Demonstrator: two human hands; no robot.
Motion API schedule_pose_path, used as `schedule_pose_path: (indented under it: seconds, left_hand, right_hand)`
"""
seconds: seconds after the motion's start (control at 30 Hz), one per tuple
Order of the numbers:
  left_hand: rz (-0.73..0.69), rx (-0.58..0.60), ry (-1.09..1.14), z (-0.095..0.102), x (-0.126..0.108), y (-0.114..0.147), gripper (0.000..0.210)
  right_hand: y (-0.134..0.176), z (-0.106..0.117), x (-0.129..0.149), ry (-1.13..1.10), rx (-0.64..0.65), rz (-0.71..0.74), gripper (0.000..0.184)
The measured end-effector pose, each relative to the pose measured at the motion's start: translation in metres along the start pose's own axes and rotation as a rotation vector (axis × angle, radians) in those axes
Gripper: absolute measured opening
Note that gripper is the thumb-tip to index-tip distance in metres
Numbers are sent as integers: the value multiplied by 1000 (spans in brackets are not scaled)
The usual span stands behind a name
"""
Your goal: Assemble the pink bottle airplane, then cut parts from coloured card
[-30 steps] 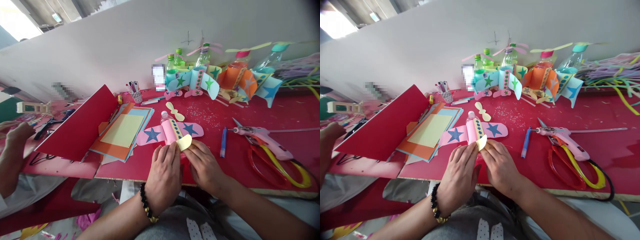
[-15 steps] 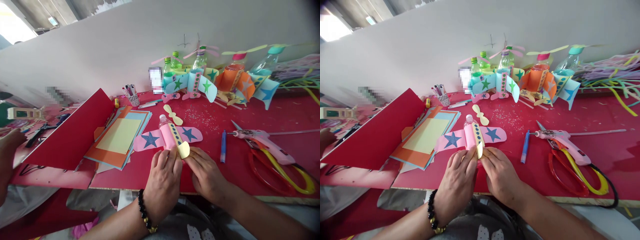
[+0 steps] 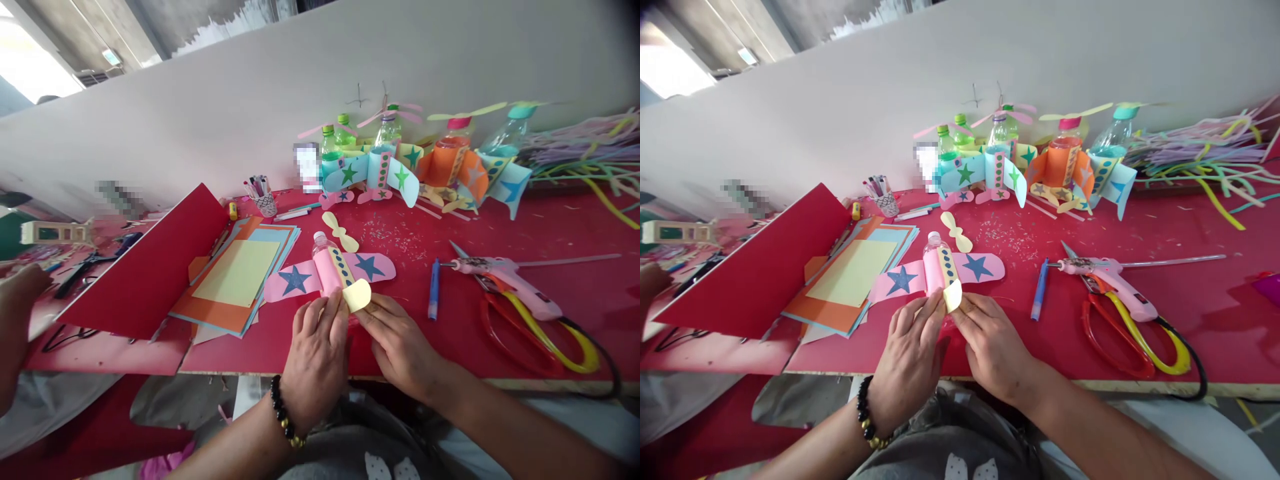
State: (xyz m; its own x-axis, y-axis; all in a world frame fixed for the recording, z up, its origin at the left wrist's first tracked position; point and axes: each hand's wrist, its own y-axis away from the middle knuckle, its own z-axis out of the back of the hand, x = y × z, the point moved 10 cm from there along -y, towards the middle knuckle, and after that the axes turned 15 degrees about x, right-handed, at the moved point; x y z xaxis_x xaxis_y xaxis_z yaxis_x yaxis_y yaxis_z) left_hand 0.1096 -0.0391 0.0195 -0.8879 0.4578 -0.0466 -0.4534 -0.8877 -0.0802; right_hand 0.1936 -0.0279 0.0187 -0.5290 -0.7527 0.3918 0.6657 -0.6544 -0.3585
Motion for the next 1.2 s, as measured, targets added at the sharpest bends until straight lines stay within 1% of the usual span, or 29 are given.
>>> schedule_pose_path:
  seconds: [0.1, 0.2, 0.3, 0.37, 0.47, 0.57, 0.73, 0.9, 1.0, 1.03, 1.1, 1.13, 1.2]
  left_hand:
    - [6, 3, 24, 2, 0, 0, 53]
    - [7, 35, 98, 4, 4, 1, 52]
    - [-6, 13, 151, 12, 7, 1, 45]
    - [-19, -22, 162, 20, 8, 1, 42]
    - [-21, -67, 156, 29, 7, 0, 41]
    - [-27, -60, 140, 30, 3, 1, 41]
    - [-52, -36, 114, 24, -6, 7, 45]
    - [-36, -19, 87, 19, -8, 8, 44]
    - [-33, -28, 63, 18, -7, 8, 42]
    - [-33, -32, 55, 19, -7, 8, 41]
    - [-35, -35, 46, 20, -8, 8, 41]
    - [-37, -34, 46, 20, -7, 8, 40]
    - [-36, -32, 49, 21, -7, 7, 40]
  right_hand:
    - [1, 0, -2, -42, -11, 2, 64]
    - [2, 5, -9, -189, -54, 1, 67]
    - [7, 14, -23, -320, -138, -66, 64]
    - [10, 19, -31, -347, -179, -104, 60]
    - [14, 23, -37, -346, -227, -141, 55]
    - [16, 24, -33, -318, -238, -112, 57]
    - [18, 17, -17, -206, -175, -41, 59]
    - [16, 10, -10, -110, -95, -30, 67]
    - [13, 10, -9, -51, -65, -41, 67]
    - [12, 12, -9, -45, -68, -38, 65]
    - [13, 19, -16, -82, -115, -45, 58]
    - [14, 24, -23, -122, -157, -74, 54]
    - [18, 29, -45, -228, -233, -187, 47]
